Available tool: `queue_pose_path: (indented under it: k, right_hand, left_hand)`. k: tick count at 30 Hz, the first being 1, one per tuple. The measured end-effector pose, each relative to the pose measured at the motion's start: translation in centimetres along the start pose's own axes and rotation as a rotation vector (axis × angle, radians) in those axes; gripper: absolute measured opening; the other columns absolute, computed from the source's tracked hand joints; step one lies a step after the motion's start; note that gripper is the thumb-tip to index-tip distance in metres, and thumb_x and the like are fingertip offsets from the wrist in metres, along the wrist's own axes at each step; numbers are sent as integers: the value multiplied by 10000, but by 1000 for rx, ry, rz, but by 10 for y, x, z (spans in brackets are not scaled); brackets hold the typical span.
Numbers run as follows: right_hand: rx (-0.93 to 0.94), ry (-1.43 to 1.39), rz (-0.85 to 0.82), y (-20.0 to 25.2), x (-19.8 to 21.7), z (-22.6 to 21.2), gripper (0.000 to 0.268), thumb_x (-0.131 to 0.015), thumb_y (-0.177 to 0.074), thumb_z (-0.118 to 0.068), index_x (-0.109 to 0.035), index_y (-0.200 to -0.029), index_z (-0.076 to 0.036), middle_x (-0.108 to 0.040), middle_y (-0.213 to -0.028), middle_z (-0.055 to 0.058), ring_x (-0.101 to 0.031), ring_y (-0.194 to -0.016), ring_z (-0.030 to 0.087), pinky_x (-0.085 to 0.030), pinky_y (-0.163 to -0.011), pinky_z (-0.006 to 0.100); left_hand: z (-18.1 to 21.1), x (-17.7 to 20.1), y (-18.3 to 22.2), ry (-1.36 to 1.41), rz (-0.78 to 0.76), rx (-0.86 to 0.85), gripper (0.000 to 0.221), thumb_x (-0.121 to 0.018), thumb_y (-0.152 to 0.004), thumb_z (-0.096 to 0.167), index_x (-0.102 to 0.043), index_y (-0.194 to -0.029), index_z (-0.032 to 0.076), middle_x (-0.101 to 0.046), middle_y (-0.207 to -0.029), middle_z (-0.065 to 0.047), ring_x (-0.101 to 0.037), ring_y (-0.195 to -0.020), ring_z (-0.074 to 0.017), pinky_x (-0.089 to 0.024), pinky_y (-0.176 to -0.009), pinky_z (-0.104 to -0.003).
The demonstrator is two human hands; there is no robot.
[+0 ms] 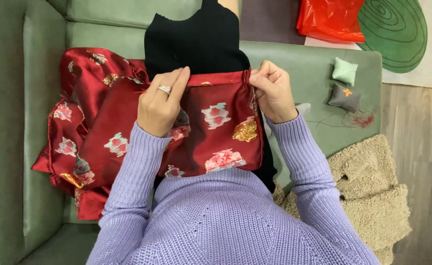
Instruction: Hand-sewing a hem on a red patterned fabric using a needle and thread while sitting on a sofa.
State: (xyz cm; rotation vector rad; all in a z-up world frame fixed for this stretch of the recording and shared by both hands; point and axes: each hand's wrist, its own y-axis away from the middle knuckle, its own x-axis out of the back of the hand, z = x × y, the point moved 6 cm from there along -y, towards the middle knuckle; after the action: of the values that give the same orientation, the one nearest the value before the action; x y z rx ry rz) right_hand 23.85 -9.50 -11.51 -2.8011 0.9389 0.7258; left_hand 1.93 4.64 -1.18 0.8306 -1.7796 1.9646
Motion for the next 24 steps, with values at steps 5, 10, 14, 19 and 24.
queue_pose_path:
  k: [5,10,14,19,24]
  right_hand:
    - [22,-22,16,-5,7,4,271,-669,-943,73,-475,-811,-64,-728,-896,197,-701,-777,172,-546,-688,250]
    - [51,-15,33,-7,16,10,272,-675,-938,52,-473,-817,-86,-741,-901,195,-702,-751,161,-561,-681,249]
    - [82,-20,17,-9,19,9,264,-653,-949,49,-462,-832,-92,-726,-871,174,-682,-740,139,-551,-673,237]
    - [120,23,-10,-12,23,12,277,-626,-960,51,-438,-818,-94,-706,-848,173,-657,-727,132,-540,-656,231]
    - [146,25,-3,-14,30,16,242,-627,-949,48,-475,-812,-81,-716,-818,143,-644,-683,129,-560,-656,239]
  left_hand:
    - [2,-2,-6,-84,67,-59,213,-644,-1030,16,-749,-1215,17,-746,-1126,-124,-745,-923,-228,-642,-754,-236]
    - [-2,-7,-4,40,26,-99,378,-673,-1051,283,-709,-1288,-10,-714,-1268,-176,-742,-1027,-283,-646,-771,-275]
    - [-3,-10,-4,-30,72,-158,237,-684,-1045,218,-758,-1204,59,-742,-1210,-120,-751,-975,-236,-631,-708,-228]
    - [-4,-12,-6,-82,171,-234,187,-601,-1064,96,-784,-1102,96,-714,-983,-69,-736,-859,-197,-552,-578,-171]
    - [-4,-18,1,-3,273,-289,260,-548,-1079,75,-804,-1062,115,-694,-914,-64,-749,-876,-202,-498,-608,-157]
